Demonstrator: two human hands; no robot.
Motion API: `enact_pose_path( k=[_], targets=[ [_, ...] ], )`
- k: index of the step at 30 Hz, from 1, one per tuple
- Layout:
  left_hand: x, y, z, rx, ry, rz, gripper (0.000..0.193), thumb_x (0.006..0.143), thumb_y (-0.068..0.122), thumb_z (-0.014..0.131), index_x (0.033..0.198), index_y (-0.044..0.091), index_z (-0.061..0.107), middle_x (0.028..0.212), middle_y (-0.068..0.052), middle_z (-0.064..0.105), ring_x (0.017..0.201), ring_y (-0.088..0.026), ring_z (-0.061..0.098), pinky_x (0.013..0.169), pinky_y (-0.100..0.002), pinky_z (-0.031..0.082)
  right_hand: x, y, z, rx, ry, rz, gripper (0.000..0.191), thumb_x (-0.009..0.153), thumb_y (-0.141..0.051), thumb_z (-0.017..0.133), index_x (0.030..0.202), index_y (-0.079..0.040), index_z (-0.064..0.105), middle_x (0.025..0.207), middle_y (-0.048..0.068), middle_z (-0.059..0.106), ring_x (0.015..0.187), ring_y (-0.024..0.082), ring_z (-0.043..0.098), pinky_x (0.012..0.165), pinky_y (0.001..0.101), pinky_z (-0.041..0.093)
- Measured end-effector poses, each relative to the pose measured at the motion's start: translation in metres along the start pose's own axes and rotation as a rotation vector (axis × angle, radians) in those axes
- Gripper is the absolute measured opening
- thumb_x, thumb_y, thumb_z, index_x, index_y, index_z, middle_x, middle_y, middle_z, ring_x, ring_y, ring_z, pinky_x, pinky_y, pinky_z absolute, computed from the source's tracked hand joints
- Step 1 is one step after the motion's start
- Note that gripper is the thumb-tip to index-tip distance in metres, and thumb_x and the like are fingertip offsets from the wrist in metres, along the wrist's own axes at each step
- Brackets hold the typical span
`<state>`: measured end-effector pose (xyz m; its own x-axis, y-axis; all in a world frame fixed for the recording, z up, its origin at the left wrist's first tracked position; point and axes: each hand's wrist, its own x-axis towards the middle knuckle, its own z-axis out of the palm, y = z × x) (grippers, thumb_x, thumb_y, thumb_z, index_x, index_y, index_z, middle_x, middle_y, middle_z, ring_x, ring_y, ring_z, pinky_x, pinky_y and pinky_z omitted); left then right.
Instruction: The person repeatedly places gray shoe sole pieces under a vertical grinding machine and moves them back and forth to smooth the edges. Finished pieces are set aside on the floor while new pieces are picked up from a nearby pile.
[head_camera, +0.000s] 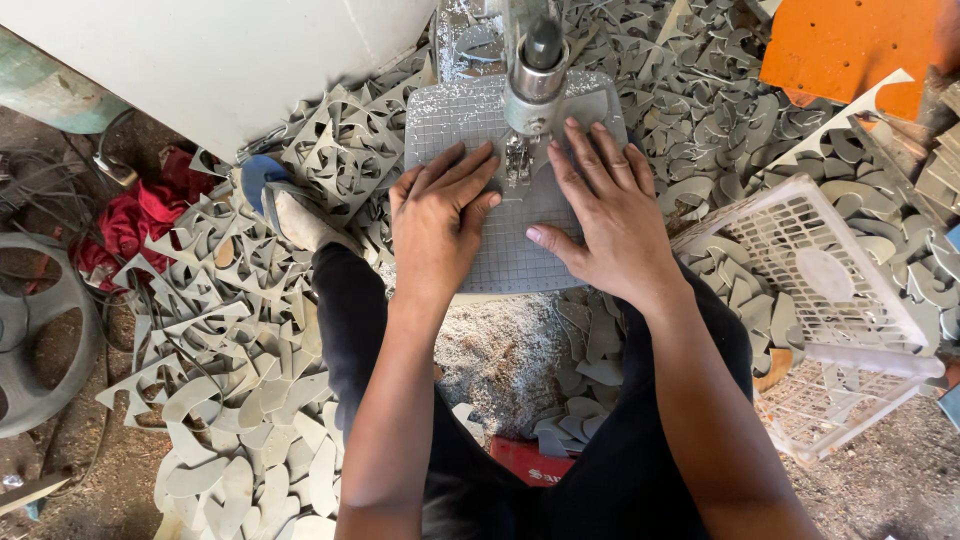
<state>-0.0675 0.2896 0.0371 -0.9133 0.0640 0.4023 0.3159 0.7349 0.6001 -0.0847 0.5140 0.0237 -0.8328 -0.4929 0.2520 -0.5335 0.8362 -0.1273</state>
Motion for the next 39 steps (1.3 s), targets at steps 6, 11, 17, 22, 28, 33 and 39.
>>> enact_pose_path(
  k=[6,11,17,22,28,33,39],
  targets=[
    [0.002,-0.002,0.0,-0.012,-0.017,0.004,0.037,0.091,0.024,0.075,0.128,0.018,0.074,0.137,0.004,0.069,0.135,-0.021,0.058,0.112,-0.044,0.033,-0.002,0.0,0.0,-0.023,-0.012,-0.001,0.08,0.099,-0.066,0.053,0.156,-0.01,0.048,0.169,0.016,0.029,0.155,0.039,0.024,0.124,0.0607,0.021],
    [0.004,-0.003,0.001,-0.02,-0.016,-0.012,0.036,0.092,0.027,0.075,0.127,0.019,0.075,0.136,0.005,0.07,0.135,-0.02,0.058,0.112,-0.043,0.032,-0.003,0.001,0.002,-0.043,-0.014,0.001,0.079,0.1,-0.065,0.052,0.156,-0.01,0.048,0.169,0.016,0.029,0.154,0.04,0.024,0.124,0.0611,0.022],
    [0.006,-0.004,0.001,-0.02,-0.011,-0.017,0.037,0.092,0.029,0.075,0.127,0.018,0.075,0.134,0.005,0.07,0.134,-0.02,0.059,0.109,-0.043,0.033,-0.002,0.001,0.003,-0.047,-0.008,0.003,0.079,0.1,-0.066,0.052,0.156,-0.009,0.049,0.169,0.016,0.029,0.154,0.042,0.024,0.123,0.0618,0.023],
    [0.008,-0.006,0.0,-0.016,-0.003,-0.008,0.036,0.092,0.028,0.075,0.127,0.018,0.075,0.134,0.005,0.071,0.133,-0.019,0.059,0.108,-0.042,0.034,-0.002,0.0,0.004,-0.048,-0.001,0.006,0.079,0.1,-0.066,0.053,0.154,-0.008,0.051,0.168,0.016,0.03,0.153,0.043,0.025,0.122,0.0622,0.023],
    [0.008,-0.007,0.001,-0.016,0.004,0.004,0.036,0.092,0.028,0.075,0.127,0.018,0.075,0.134,0.005,0.071,0.132,-0.019,0.06,0.107,-0.042,0.034,-0.003,-0.002,0.001,-0.025,0.009,0.009,0.078,0.1,-0.064,0.055,0.153,-0.007,0.052,0.168,0.016,0.031,0.153,0.043,0.026,0.122,0.062,0.025],
    [0.01,-0.008,0.001,-0.028,0.002,0.011,0.037,0.092,0.028,0.075,0.127,0.018,0.074,0.134,0.006,0.071,0.132,-0.019,0.06,0.106,-0.042,0.035,-0.003,-0.002,-0.001,-0.038,0.008,0.009,0.078,0.099,-0.063,0.057,0.153,-0.006,0.052,0.168,0.017,0.03,0.152,0.044,0.026,0.121,0.0624,0.026],
    [0.014,-0.01,0.001,-0.01,-0.011,0.02,0.036,0.091,0.029,0.075,0.126,0.02,0.075,0.134,0.007,0.071,0.131,-0.019,0.06,0.106,-0.043,0.034,-0.004,-0.001,0.002,-0.026,0.018,0.005,0.08,0.1,-0.063,0.056,0.154,-0.005,0.051,0.169,0.017,0.029,0.152,0.045,0.025,0.122,0.0622,0.026]
  ],
)
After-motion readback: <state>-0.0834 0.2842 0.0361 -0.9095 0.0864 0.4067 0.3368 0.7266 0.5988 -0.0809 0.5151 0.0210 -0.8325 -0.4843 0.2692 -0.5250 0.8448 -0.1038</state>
